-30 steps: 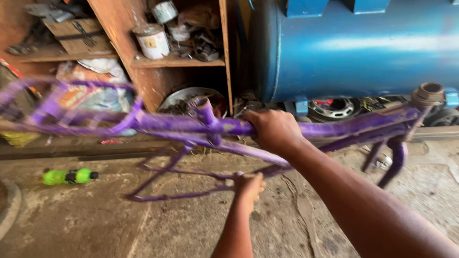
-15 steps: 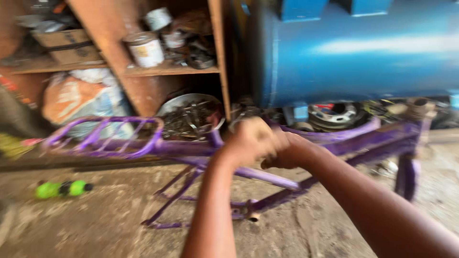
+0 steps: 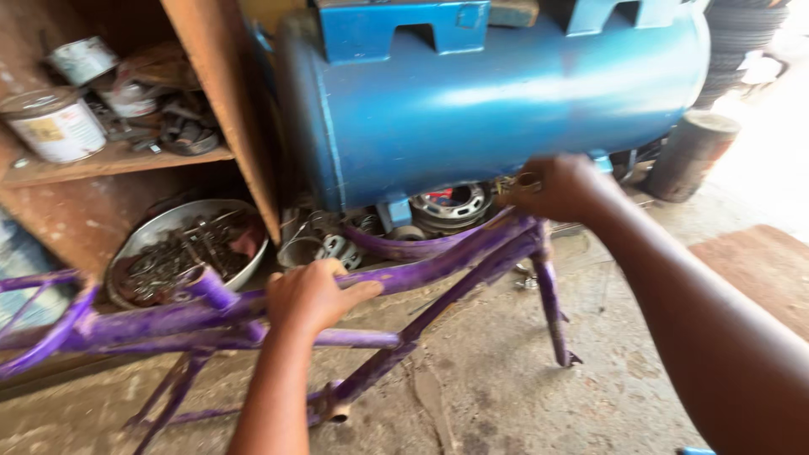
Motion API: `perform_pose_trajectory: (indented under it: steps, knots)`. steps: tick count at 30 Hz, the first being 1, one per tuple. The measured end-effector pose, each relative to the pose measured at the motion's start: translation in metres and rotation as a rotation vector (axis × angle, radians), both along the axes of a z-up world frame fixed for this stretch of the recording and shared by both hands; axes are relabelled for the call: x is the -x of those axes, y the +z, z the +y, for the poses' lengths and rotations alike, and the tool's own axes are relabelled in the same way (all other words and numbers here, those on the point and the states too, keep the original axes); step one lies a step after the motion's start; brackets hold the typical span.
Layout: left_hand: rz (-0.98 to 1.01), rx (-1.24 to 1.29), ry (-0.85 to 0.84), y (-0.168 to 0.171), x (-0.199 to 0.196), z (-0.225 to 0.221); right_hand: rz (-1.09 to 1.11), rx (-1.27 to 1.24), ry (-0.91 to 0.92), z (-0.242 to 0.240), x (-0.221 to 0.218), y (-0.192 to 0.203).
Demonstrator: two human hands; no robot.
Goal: The person applies a liquid from a small bottle to the joints of a purple bicycle frame and then uses a large wrench to tighten a component on the frame's head tube.
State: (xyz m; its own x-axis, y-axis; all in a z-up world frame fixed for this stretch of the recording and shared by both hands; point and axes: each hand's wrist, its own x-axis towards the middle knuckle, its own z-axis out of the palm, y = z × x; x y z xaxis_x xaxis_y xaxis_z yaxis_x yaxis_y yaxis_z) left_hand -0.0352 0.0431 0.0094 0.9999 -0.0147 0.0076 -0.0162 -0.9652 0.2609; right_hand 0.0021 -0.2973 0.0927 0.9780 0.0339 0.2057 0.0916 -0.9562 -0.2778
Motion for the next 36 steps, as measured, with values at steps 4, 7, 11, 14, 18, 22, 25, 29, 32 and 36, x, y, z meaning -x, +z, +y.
perform_pose_trajectory:
  steps: [4, 7, 11, 14, 18, 22, 25, 29, 32, 36]
  knots:
    - [-0.016, -0.002, 0.037, 0.001, 0.007, -0.002, 0.044, -0.112, 0.007, -0.02, 0.001, -0.023]
    - [-0.092, -0.05, 0.06, -0.002, 0.017, -0.006, 0.079, -0.225, 0.185, -0.035, 0.008, -0.023]
    - [-0.081, -0.112, 0.099, -0.001, 0.029, -0.01, 0.228, -0.584, 0.411, -0.046, 0.013, -0.025]
    - [0.02, -0.099, 0.11, 0.008, 0.029, -0.016, 0.29, -0.691, 0.503, -0.055, 0.013, -0.023]
    - [0.059, 0.215, -0.061, 0.022, 0.017, -0.042, 0.312, -0.788, 0.481, -0.077, 0.019, -0.013]
    - [-0.172, 0.585, -0.398, 0.024, 0.006, -0.119, 0.35, -0.776, 0.486, -0.1, 0.021, -0.029]
    - [-0.318, 0.721, -0.594, 0.03, -0.005, -0.176, 0.501, -0.367, 0.322, -0.114, 0.024, -0.06]
    - [-0.277, 0.711, -0.646, 0.045, -0.017, -0.226, 0.624, -0.213, 0.147, -0.131, 0.017, -0.099]
    - [-0.268, 0.69, -0.598, 0.038, -0.019, -0.239, 0.679, -0.265, 0.172, -0.125, 0.007, -0.126]
    - [-0.401, 0.744, -0.703, 0.033, -0.032, -0.239, 0.634, -0.24, 0.234, -0.124, -0.011, -0.119]
